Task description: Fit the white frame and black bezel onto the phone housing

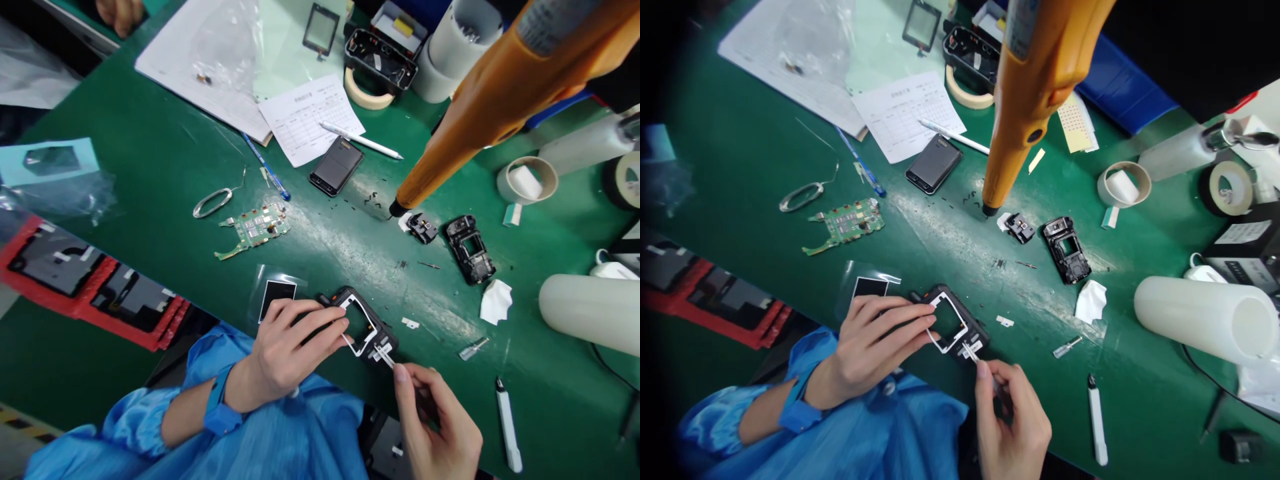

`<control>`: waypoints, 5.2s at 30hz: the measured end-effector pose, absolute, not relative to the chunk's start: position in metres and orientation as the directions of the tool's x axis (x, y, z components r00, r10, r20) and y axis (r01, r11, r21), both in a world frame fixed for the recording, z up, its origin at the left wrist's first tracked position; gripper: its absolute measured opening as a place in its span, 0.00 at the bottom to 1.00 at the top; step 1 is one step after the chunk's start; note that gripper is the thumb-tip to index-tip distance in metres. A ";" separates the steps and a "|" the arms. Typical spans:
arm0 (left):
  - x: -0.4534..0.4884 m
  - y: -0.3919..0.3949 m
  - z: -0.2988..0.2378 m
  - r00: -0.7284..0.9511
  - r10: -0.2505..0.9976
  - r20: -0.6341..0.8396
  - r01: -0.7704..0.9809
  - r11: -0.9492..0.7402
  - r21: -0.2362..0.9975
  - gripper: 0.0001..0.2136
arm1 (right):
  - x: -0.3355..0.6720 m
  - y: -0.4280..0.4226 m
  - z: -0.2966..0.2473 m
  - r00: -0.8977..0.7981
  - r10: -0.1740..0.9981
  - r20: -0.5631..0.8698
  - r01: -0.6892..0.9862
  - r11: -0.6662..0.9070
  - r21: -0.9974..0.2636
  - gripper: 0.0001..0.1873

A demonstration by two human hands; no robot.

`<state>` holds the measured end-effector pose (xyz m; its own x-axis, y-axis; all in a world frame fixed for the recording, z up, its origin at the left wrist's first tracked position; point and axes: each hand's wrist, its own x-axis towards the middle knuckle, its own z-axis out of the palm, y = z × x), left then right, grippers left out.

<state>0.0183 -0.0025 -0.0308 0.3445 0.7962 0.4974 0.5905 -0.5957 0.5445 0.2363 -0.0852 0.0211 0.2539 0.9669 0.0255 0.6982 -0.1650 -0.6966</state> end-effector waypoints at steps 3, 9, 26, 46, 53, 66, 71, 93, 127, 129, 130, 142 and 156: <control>0.018 -0.002 -0.031 0.355 0.792 0.497 0.594 -0.602 0.534 0.03 | 0.235 -0.087 0.020 0.239 0.971 -0.002 0.692 -0.172 -0.702 0.12; 0.020 -0.001 -0.031 0.345 0.788 0.510 0.597 -0.603 0.529 0.04 | 0.235 -0.088 0.013 0.252 0.967 -0.036 0.684 -0.204 -0.701 0.12; 0.020 -0.001 -0.031 0.371 0.789 0.490 0.605 -0.606 0.516 0.04 | 0.231 -0.086 0.010 0.278 0.960 0.017 0.706 -0.193 -0.681 0.10; 0.018 -0.002 -0.031 0.402 0.790 0.462 0.610 -0.608 0.509 0.03 | 0.226 -0.084 0.013 0.352 0.936 0.007 0.661 -0.244 -0.710 0.13; 0.017 -0.002 -0.029 0.416 0.784 0.460 0.600 -0.617 0.508 0.03 | 0.227 -0.083 0.011 0.347 0.938 0.004 0.647 -0.236 -0.725 0.14; 0.014 -0.001 -0.028 0.456 0.767 0.452 0.606 -0.639 0.473 0.06 | 0.220 -0.082 0.009 0.396 0.917 0.047 0.631 -0.234 -0.740 0.11; 0.019 0.000 -0.020 0.476 0.770 0.424 0.601 -0.637 0.482 0.08 | 0.221 -0.081 0.008 0.402 0.916 0.002 0.587 -0.256 -0.768 0.11; 0.039 0.020 -0.016 0.672 0.612 0.418 0.410 -0.777 0.478 0.06 | 0.225 -0.075 0.008 0.363 0.932 0.000 0.613 -0.239 -0.753 0.19; 0.041 0.028 -0.014 0.694 0.634 0.340 0.389 -0.728 0.564 0.04 | 0.228 -0.078 0.014 0.227 0.954 0.196 0.874 -0.111 -0.474 0.19; 0.041 0.028 -0.014 0.699 0.629 0.339 0.393 -0.735 0.552 0.04 | 0.228 -0.078 0.014 0.226 0.953 0.200 0.876 -0.109 -0.471 0.19; 0.041 0.029 -0.014 0.705 0.625 0.337 0.394 -0.739 0.546 0.04 | 0.228 -0.078 0.015 0.225 0.953 0.202 0.876 -0.108 -0.470 0.19; 0.039 0.035 -0.013 0.738 0.594 0.321 0.383 -0.760 0.525 0.04 | 0.227 -0.084 0.011 0.204 0.976 0.082 0.766 -0.107 -0.634 0.23; 0.039 0.038 -0.012 0.738 0.594 0.320 0.384 -0.760 0.525 0.05 | 0.250 -0.084 0.015 0.103 0.968 0.231 0.848 0.035 -0.528 0.03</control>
